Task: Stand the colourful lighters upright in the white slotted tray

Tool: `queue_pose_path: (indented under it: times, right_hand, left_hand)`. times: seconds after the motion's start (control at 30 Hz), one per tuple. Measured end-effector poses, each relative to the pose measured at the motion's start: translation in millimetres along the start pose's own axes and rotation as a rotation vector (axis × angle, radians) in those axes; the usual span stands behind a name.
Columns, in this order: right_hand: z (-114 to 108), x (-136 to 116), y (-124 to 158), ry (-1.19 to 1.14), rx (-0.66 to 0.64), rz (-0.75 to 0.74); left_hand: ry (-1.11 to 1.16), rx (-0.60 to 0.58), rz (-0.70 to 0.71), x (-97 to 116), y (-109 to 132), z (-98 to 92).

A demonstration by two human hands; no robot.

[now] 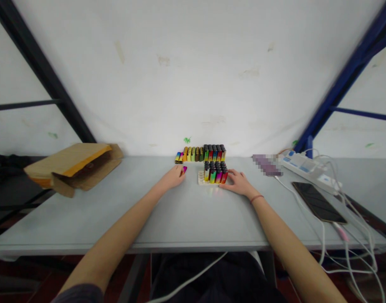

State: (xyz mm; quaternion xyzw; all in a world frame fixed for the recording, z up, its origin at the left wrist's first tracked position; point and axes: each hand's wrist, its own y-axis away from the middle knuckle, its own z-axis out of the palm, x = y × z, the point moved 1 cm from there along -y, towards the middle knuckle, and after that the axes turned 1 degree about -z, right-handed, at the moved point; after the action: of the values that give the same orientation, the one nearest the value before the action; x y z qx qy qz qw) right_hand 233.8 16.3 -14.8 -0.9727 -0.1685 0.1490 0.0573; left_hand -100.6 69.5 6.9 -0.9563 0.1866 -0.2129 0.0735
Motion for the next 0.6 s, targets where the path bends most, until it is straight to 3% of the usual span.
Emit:
queue_pose_path:
  times: [0.2, 0.37, 0.47, 0.6]
  right_hand:
    - [1, 1, 0, -0.009, -0.003, -0.003]
    - [1, 0, 0, -0.014, -0.002, -0.01]
    - [1, 0, -1, -0.004, -0.001, -0.009]
    - [1, 1, -1, 0.002, 0.002, 0.0]
  left_hand:
    - [-0.136, 0.038, -0.141, 20, -12, -11.0]
    - [-0.198, 0.108, -0.169, 39, -4, 1.1]
    - [-0.031, 0.15, -0.194, 38, -3, 8.3]
    - [0.449, 0.176, -0.19, 32, -6, 17.0]
